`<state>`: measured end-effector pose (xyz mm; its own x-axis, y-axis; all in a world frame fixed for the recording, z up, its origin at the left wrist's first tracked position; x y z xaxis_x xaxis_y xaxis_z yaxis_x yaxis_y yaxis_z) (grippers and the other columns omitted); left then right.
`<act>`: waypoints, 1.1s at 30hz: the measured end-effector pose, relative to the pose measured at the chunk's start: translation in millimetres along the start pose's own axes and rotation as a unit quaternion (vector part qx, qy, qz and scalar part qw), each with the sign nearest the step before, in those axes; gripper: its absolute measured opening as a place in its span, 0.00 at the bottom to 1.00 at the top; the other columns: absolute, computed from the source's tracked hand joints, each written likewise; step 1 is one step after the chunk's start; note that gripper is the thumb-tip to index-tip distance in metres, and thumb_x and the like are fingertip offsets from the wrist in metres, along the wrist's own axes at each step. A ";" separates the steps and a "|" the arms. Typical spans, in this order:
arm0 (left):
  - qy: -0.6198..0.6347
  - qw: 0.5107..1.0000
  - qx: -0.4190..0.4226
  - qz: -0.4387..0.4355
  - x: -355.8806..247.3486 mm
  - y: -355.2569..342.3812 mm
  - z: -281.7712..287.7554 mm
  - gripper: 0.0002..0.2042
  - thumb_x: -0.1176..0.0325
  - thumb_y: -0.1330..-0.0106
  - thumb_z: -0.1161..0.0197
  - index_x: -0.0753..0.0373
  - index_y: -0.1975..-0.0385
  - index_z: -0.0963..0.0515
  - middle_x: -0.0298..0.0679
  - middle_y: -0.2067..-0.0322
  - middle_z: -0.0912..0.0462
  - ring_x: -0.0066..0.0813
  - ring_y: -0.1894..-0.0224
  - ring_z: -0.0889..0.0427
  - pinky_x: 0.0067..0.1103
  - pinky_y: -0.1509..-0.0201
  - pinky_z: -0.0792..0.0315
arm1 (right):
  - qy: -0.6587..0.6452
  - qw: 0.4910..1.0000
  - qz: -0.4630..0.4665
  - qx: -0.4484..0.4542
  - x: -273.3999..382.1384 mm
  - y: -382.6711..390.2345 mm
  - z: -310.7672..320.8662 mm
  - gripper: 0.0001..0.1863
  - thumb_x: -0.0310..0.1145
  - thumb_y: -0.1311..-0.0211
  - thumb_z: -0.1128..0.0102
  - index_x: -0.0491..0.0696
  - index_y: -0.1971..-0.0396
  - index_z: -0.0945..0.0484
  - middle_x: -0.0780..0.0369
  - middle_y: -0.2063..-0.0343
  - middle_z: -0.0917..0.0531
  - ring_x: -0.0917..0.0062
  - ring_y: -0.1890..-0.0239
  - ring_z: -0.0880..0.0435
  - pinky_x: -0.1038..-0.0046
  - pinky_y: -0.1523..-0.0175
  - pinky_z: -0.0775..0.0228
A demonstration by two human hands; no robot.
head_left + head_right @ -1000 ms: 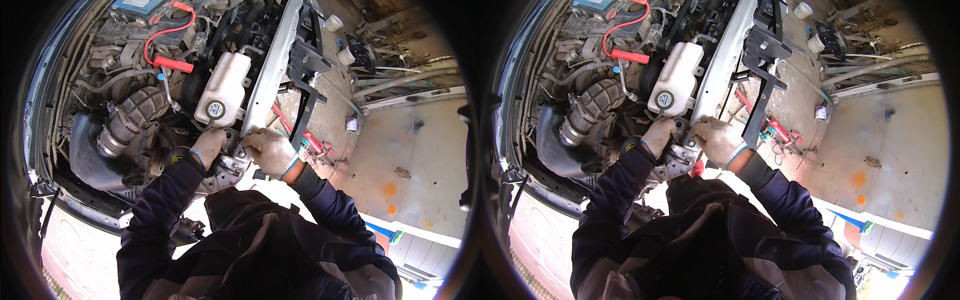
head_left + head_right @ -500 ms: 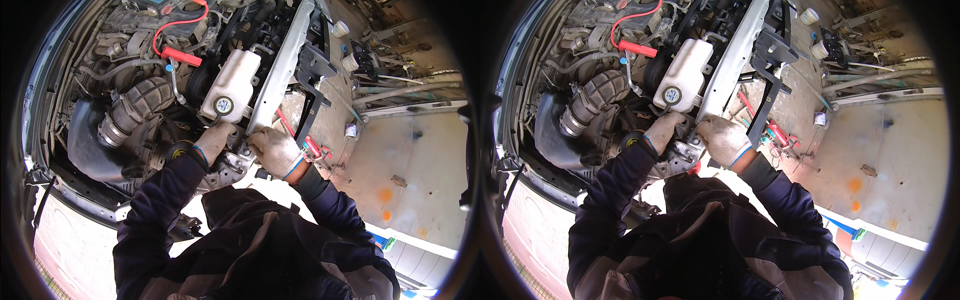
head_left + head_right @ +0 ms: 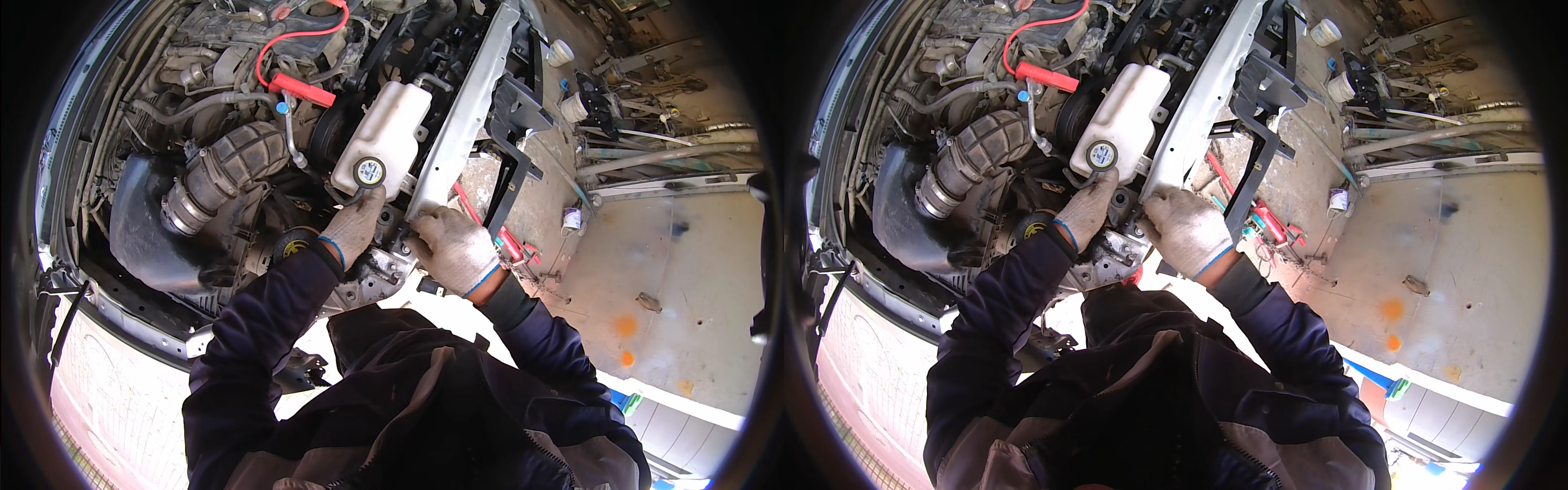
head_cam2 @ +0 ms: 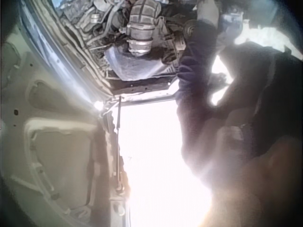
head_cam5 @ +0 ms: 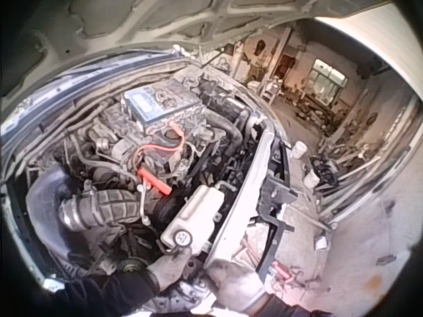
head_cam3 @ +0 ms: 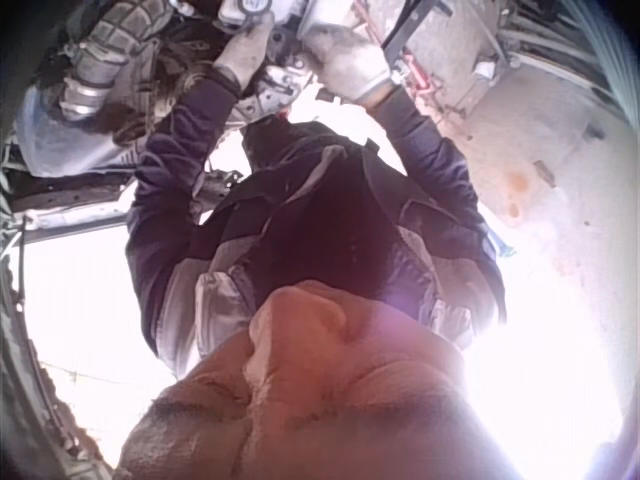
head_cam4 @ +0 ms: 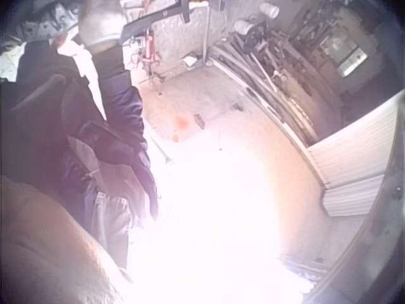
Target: The person works under the open hood of a silver car, manipulating a white plastic reservoir and nearby hoses with gloved hands. They briefly walk away to retrieve a pair of pliers and return to continue adjusting components in the engine bay.
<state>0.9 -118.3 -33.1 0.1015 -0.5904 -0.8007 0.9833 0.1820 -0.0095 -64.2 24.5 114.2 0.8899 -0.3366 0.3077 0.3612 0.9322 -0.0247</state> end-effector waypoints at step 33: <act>0.000 1.000 -0.007 -0.012 13.7 3.8 -9.0 0.23 0.72 0.14 0.53 0.57 0.22 0.39 0.70 0.42 0.17 0.75 0.44 0.15 0.51 0.42 0.19 | -0.053 0.997 0.049 0.033 -12.3 4.4 -8.2 0.06 0.32 0.32 0.30 0.48 0.60 0.11 0.56 0.61 0.14 0.56 0.53 0.12 0.54 0.46 0.17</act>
<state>4.7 -118.6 -49.5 0.0786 -0.5950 -0.7999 0.9831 0.1794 -0.0369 -71.3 31.6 102.5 0.8847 -0.2300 0.4055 0.2506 0.9681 0.0023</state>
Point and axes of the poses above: each hand's wrist, its own y-axis away from the middle knuckle, its own z-axis out of the back of the hand, x = y × z, the point moved 7 cm from there along -y, towards the middle knuckle
